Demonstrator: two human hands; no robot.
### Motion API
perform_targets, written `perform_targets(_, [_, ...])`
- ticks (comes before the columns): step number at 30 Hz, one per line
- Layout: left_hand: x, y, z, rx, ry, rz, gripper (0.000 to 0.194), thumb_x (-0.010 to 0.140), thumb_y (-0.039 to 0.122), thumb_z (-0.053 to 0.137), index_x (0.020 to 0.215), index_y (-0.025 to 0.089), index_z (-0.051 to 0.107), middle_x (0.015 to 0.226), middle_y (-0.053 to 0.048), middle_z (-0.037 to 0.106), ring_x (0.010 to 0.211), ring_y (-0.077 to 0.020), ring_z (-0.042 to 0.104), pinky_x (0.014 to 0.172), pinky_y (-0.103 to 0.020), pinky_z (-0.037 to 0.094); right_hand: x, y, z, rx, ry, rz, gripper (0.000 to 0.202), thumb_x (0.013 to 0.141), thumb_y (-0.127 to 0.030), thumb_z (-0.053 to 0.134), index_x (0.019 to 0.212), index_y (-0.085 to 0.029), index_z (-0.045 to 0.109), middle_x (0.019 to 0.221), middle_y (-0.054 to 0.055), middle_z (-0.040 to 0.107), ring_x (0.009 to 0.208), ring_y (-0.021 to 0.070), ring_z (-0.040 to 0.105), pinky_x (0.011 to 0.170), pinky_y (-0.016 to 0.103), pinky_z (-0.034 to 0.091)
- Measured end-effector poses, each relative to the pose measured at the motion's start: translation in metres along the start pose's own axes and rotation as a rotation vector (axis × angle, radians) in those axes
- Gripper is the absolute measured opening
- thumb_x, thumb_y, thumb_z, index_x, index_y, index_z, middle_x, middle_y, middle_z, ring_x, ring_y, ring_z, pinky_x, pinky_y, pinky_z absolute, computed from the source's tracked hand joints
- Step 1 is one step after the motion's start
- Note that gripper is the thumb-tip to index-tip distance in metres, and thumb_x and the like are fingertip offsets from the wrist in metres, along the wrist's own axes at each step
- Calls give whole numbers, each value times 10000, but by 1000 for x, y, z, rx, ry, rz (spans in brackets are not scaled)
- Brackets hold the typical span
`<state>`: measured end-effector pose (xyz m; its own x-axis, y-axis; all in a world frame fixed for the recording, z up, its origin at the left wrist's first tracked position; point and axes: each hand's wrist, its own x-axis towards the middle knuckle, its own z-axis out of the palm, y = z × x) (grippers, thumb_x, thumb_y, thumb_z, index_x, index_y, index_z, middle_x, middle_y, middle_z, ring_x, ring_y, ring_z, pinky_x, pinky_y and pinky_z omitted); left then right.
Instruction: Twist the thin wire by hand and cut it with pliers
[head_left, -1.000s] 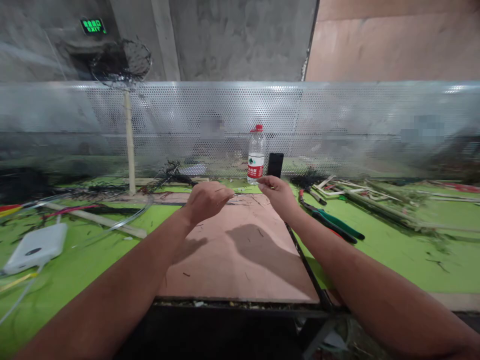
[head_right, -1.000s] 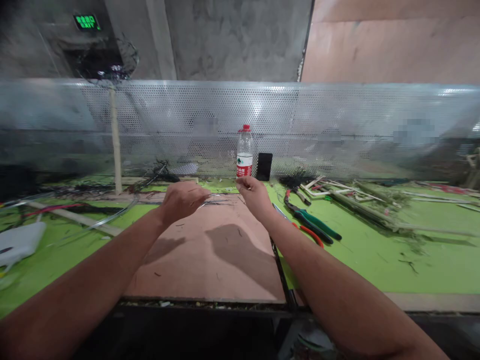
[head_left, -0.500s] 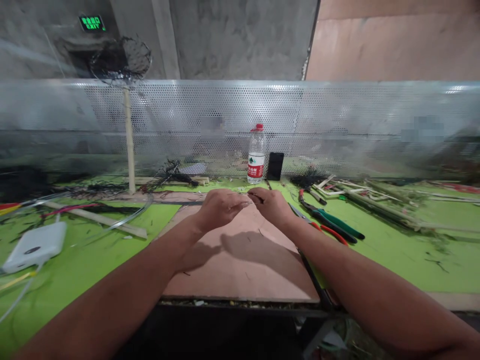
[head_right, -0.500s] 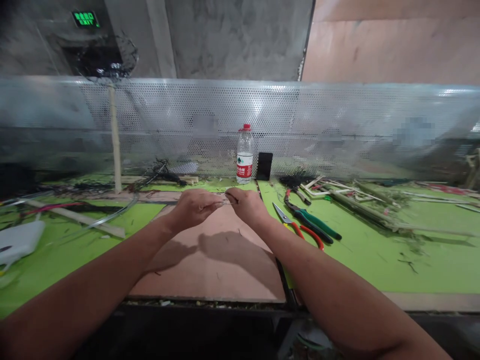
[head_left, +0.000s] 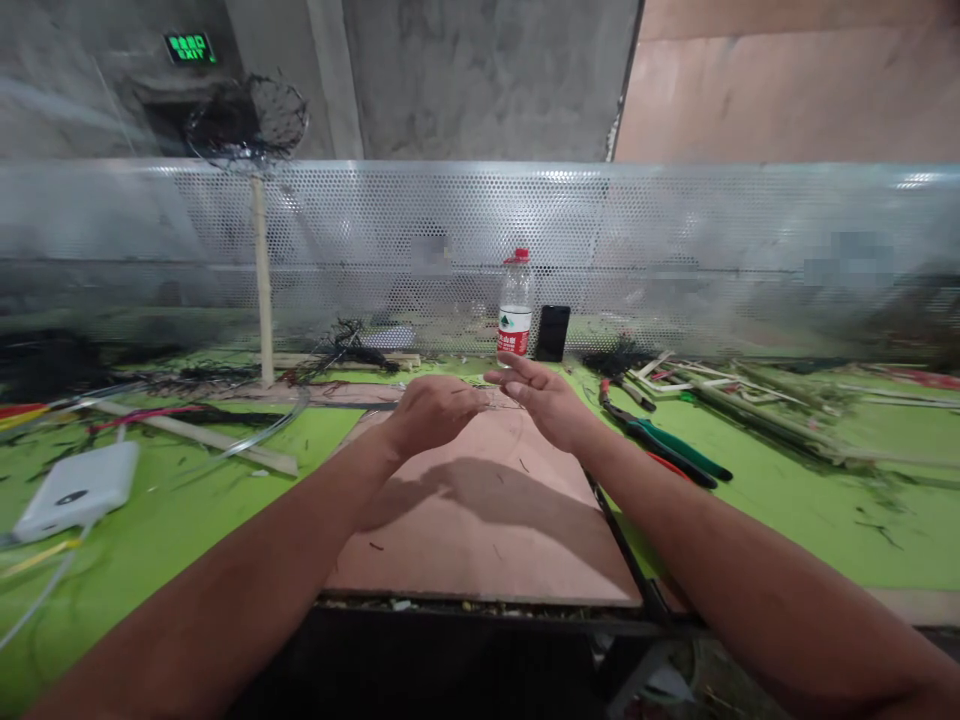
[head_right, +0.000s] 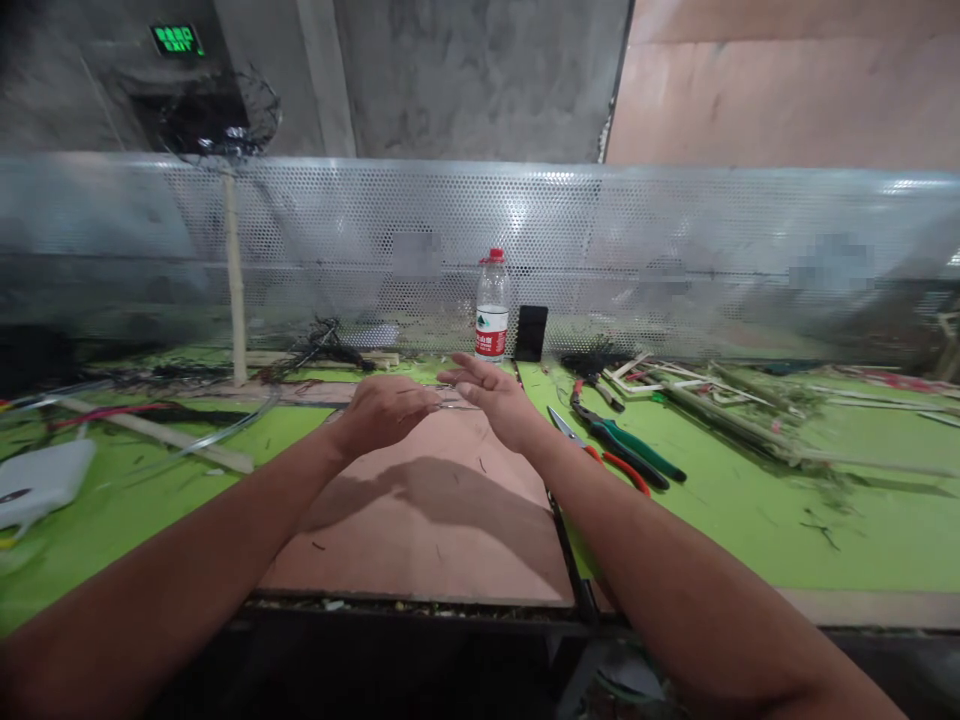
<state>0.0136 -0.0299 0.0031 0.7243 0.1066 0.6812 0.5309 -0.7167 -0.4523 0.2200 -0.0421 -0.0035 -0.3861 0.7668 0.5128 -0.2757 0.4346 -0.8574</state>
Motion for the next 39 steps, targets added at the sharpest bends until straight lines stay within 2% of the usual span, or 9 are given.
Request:
perform_targets(5, [2, 5, 0, -17, -15, 4, 182, 877, 231, 452, 814, 189, 618, 729, -3, 659, 684, -109, 592, 597, -231, 389, 1, -3, 6, 162, 78, -6, 347, 800, -213, 573, 1140, -247, 513, 735, -15, 642, 780, 136, 622, 895, 374, 448])
perform_targets(16, [1, 6, 3, -15, 14, -94, 204, 887, 298, 447, 892, 232, 640, 714, 12, 658, 632, -111, 575, 556, -226, 355, 0, -8, 17, 191, 221, -66, 326, 750, -130, 544, 1054, -248, 546, 591, -61, 494, 627, 111, 550, 746, 323, 473])
perform_targets(20, [3, 8, 2, -7, 18, -109, 207, 884, 294, 449, 918, 235, 645, 690, 9, 651, 622, -111, 568, 555, -228, 345, 0, -8, 21, 231, 279, -91, 287, 717, -103, 546, 977, -224, 573, 570, -63, 483, 584, 95, 517, 703, 299, 463])
perform_targets(24, [3, 8, 3, 9, 31, -100, 214, 882, 297, 452, 934, 237, 650, 683, 5, 655, 609, -112, 564, 548, -225, 339, 2, -6, 20, 263, 356, -38, 217, 711, -114, 561, 908, -201, 587, 561, -58, 478, 552, 80, 494, 661, 276, 454])
perform_targets(29, [3, 8, 5, -6, 53, -131, 216, 875, 307, 464, 900, 217, 659, 703, -4, 675, 628, -116, 586, 563, -225, 359, 1, -8, 20, 250, 364, -46, 194, 711, -114, 558, 881, -198, 597, 564, -51, 476, 563, 90, 498, 690, 302, 453])
perform_targets(34, [4, 9, 4, -42, 55, -232, 224, 873, 321, 461, 892, 223, 662, 807, -4, 702, 703, -122, 618, 607, -224, 388, -1, -7, 22, 118, 305, -156, 143, 764, -181, 550, 862, -205, 650, 576, -32, 497, 617, 115, 516, 723, 333, 435])
perform_targets(39, [7, 13, 1, -41, 4, -373, 258, 874, 369, 455, 891, 234, 674, 799, -9, 700, 702, -123, 617, 592, -222, 388, -2, 0, 22, -74, 294, -229, 176, 792, -205, 538, 896, -219, 679, 658, -13, 546, 685, 120, 526, 770, 344, 420])
